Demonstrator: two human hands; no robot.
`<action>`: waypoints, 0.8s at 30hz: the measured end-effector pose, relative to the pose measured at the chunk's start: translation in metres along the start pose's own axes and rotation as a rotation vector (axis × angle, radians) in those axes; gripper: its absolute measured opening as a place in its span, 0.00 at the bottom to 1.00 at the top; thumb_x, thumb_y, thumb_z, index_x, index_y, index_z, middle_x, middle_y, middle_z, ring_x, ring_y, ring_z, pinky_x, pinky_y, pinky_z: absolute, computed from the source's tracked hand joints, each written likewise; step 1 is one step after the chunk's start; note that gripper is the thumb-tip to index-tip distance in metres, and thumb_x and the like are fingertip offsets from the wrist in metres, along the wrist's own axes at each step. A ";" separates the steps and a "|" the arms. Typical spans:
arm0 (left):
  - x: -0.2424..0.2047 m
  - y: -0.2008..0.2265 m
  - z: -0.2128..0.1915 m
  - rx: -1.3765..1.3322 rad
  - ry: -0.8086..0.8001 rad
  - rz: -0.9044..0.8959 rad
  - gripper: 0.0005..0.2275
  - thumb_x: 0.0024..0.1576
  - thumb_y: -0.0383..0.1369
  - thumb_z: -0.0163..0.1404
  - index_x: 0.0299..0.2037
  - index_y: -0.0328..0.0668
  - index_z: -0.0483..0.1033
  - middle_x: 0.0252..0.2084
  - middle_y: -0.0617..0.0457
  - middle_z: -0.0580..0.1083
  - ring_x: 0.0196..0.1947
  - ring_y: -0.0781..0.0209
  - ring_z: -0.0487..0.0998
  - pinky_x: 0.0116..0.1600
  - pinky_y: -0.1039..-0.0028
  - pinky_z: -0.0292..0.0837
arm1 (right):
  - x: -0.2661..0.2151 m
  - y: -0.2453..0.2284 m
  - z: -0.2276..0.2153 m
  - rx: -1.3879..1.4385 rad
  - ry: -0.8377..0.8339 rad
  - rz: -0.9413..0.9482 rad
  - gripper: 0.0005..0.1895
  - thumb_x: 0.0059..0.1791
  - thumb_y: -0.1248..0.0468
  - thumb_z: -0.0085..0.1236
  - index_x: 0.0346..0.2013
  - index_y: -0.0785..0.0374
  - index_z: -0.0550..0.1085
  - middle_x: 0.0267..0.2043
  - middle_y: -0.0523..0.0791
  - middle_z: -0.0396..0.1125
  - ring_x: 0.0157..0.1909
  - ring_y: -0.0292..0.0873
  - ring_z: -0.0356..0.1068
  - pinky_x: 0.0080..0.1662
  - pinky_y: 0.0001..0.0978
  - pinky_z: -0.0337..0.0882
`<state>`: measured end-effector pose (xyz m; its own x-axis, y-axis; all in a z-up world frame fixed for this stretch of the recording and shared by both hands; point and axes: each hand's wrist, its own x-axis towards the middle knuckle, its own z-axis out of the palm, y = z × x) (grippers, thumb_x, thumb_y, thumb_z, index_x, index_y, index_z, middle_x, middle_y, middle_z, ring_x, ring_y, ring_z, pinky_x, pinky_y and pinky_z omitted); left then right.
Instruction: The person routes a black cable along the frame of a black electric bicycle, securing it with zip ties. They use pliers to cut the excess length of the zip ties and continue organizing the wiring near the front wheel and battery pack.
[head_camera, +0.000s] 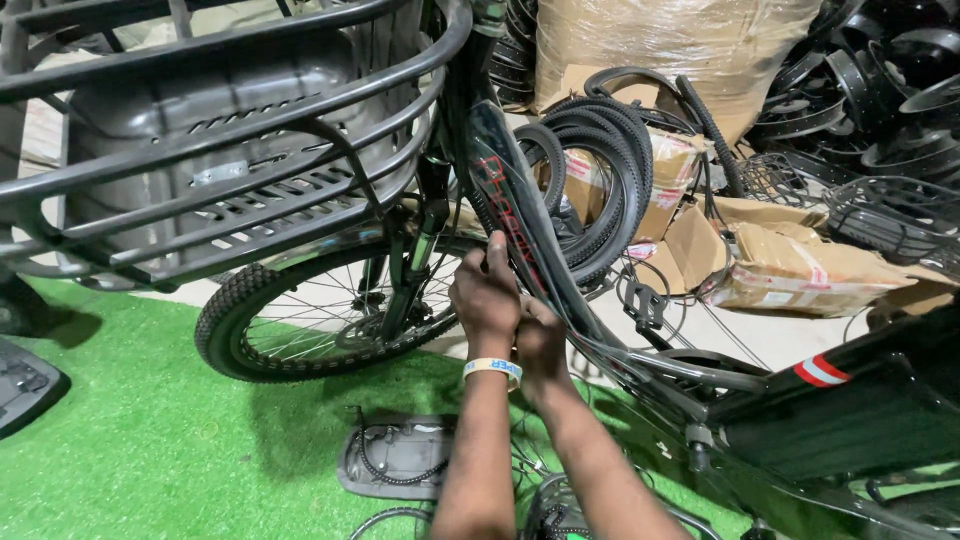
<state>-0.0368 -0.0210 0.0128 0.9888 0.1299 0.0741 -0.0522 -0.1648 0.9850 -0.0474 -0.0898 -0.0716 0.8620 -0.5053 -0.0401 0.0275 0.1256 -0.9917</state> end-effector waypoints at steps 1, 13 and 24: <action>-0.002 0.001 -0.004 0.002 -0.002 -0.002 0.25 0.54 0.56 0.40 0.32 0.42 0.77 0.36 0.37 0.77 0.48 0.40 0.76 0.54 0.57 0.69 | 0.001 0.002 -0.007 -0.013 0.007 0.004 0.07 0.45 0.60 0.48 0.30 0.51 0.75 0.26 0.43 0.69 0.27 0.45 0.68 0.32 0.31 0.63; 0.027 -0.037 -0.003 -0.429 -0.248 -0.018 0.23 0.54 0.49 0.51 0.40 0.30 0.75 0.39 0.33 0.75 0.43 0.40 0.78 0.42 0.58 0.79 | -0.032 -0.017 -0.017 -0.799 0.478 -0.197 0.15 0.44 0.42 0.53 0.30 0.44 0.79 0.33 0.43 0.74 0.43 0.52 0.73 0.48 0.42 0.71; 0.009 -0.033 0.008 -0.218 -0.300 -0.064 0.28 0.49 0.59 0.46 0.28 0.35 0.73 0.28 0.41 0.78 0.26 0.54 0.81 0.34 0.74 0.80 | 0.000 0.035 -0.055 1.207 0.294 0.598 0.26 0.47 0.66 0.58 0.53 0.70 0.55 0.52 0.57 0.61 0.50 0.56 0.69 0.49 0.56 0.72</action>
<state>-0.0245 -0.0225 -0.0208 0.9864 -0.1641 -0.0058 0.0143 0.0508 0.9986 -0.0743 -0.1327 -0.1130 0.7644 -0.2540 -0.5926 0.2424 0.9649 -0.1009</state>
